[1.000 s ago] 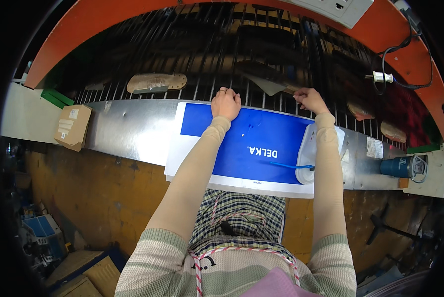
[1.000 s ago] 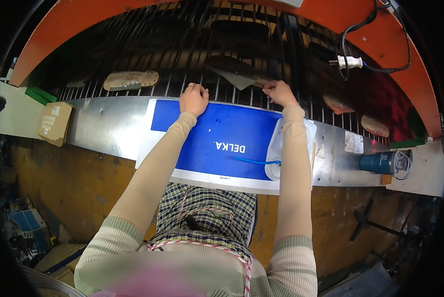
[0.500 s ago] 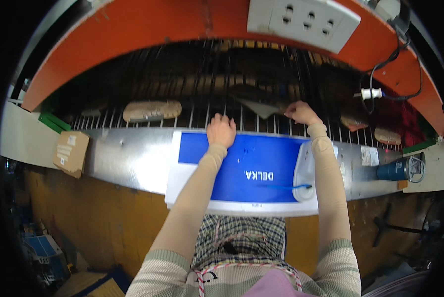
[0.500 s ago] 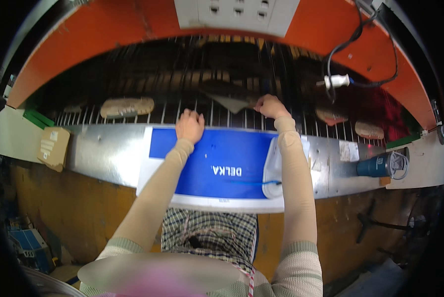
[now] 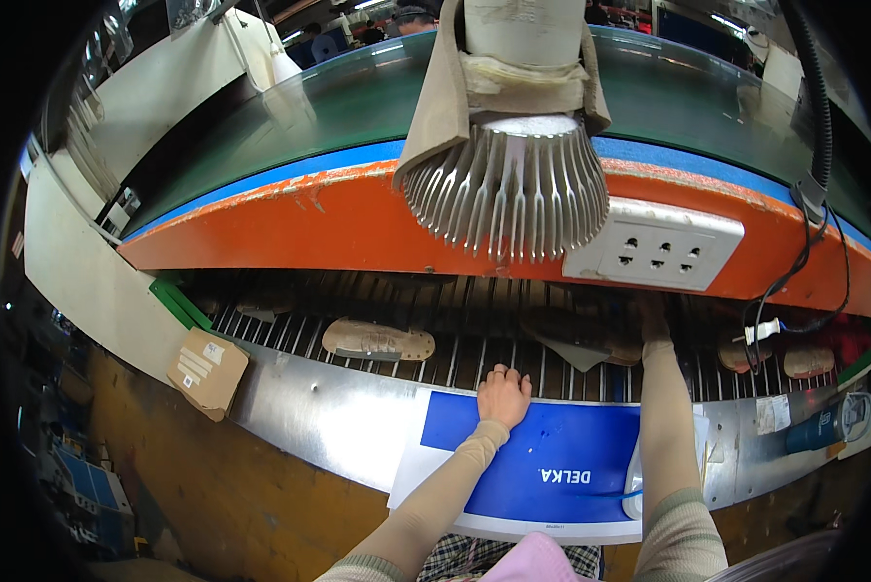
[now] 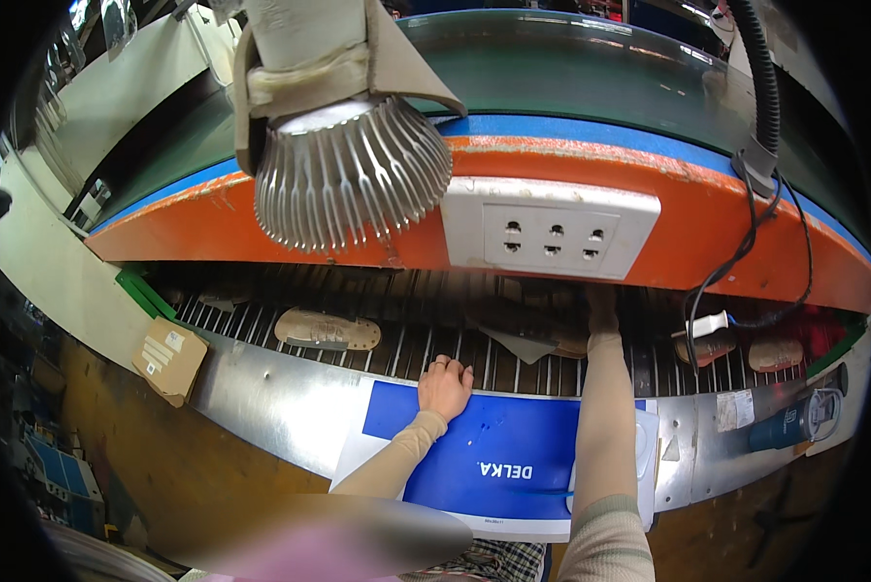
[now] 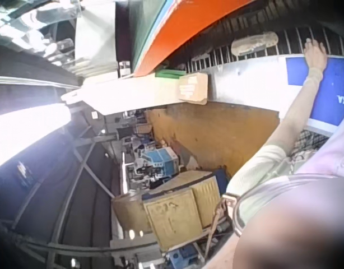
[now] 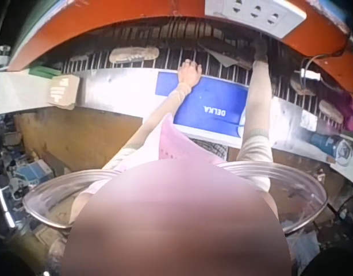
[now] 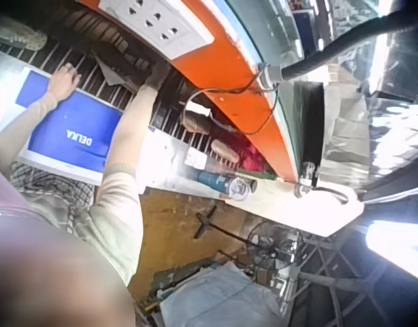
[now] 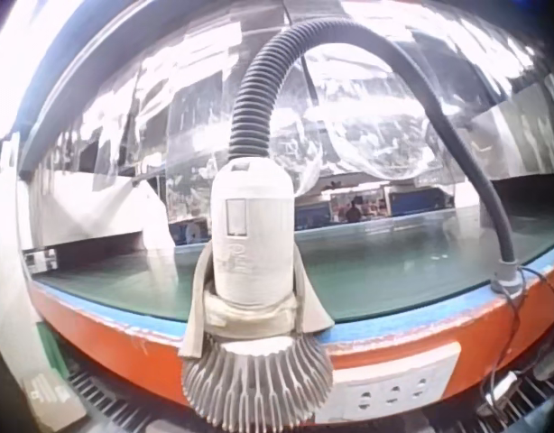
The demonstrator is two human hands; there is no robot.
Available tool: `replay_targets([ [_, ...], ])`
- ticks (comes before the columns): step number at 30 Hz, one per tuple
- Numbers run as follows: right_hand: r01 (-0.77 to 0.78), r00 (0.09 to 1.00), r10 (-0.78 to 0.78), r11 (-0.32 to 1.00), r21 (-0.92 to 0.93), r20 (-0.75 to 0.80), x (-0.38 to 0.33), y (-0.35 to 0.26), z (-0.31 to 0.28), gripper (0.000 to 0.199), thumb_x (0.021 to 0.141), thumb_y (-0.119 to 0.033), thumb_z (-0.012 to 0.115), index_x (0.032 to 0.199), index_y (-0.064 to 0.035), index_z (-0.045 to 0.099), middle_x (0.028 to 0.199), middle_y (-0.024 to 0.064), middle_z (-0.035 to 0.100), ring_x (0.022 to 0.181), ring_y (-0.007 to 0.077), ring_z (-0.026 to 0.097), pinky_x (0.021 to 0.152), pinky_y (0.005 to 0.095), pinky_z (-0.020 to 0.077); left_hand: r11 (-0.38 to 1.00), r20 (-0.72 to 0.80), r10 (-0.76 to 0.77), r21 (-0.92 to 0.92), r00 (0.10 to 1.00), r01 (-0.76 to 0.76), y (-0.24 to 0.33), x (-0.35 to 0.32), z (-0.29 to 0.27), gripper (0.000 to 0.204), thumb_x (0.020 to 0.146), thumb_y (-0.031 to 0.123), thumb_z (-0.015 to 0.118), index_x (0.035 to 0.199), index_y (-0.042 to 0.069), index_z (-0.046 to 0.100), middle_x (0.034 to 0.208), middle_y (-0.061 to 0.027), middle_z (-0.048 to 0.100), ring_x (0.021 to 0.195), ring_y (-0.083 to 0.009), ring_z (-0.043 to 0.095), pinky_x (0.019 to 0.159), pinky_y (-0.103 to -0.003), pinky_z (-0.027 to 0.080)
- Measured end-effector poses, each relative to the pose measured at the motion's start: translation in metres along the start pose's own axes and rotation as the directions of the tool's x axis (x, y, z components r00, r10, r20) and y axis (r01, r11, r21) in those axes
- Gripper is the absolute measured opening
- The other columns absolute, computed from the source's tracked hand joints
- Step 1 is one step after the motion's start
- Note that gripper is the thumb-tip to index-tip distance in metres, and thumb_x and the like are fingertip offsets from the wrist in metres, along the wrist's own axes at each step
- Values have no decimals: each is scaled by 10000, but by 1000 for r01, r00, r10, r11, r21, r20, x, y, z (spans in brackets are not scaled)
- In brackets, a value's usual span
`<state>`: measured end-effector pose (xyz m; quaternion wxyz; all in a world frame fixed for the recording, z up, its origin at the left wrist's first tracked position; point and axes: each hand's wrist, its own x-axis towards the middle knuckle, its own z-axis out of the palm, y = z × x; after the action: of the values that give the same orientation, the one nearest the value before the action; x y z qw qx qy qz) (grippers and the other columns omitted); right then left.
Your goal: The person picks up a shoe sole from a rack, inspects it, and applies glue to the sole using a brush. They repeat this process with another sole, applying glue to the edges and surface.
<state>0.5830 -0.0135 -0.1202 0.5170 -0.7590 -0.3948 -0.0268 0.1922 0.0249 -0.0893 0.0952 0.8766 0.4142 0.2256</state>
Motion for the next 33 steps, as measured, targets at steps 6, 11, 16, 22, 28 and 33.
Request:
replay_targets([
  [6,-56,998,63,975,215,-25,1,-4,3,381,960,-365,600,1245,-111,603,1119,72,619,1024,181,601,804,360,538,1000,-23,4,-3,1000,-4,2,2,-5,277,914,314,598,841,54,658,987,-140,606,917,-318,617,766,-450,508],
  [11,-119,990,141,790,602,9,3,-14,-2,332,951,-349,634,1194,-123,632,1039,25,629,937,132,612,754,326,541,1000,-32,24,-2,999,-24,1,2,-3,292,908,308,601,863,23,647,1002,-157,587,915,-338,613,738,-461,520],
  [16,-327,931,301,429,842,208,14,-62,-38,187,944,-238,629,1008,-70,680,788,27,606,656,117,590,565,272,500,998,-35,12,-56,999,-14,-2,3,-1,249,908,294,619,851,52,625,965,-130,582,912,-325,613,744,-457,510],
  [22,-557,799,490,385,736,348,-22,-138,-100,99,913,-98,612,867,-13,631,776,108,607,635,197,584,562,333,512,930,-231,72,-337,970,-149,8,2,-24,149,928,216,625,936,67,623,921,-115,613,916,-328,594,793,-447,464],
  [28,-655,704,427,83,751,568,-80,-168,-108,99,940,-49,494,979,32,536,877,170,559,714,253,537,686,432,519,672,-203,-121,-737,972,-70,46,7,-55,347,975,291,612,1126,-21,593,1146,-179,628,1116,-303,593,993,-396,447],
  [33,-665,691,358,-25,747,628,-95,-171,-94,134,930,-50,477,996,61,514,944,205,575,731,245,537,684,403,498,336,9,-294,-935,956,112,55,8,-72,392,940,240,697,1163,-37,531,1140,-147,606,1116,-207,579,961,-327,482],
])
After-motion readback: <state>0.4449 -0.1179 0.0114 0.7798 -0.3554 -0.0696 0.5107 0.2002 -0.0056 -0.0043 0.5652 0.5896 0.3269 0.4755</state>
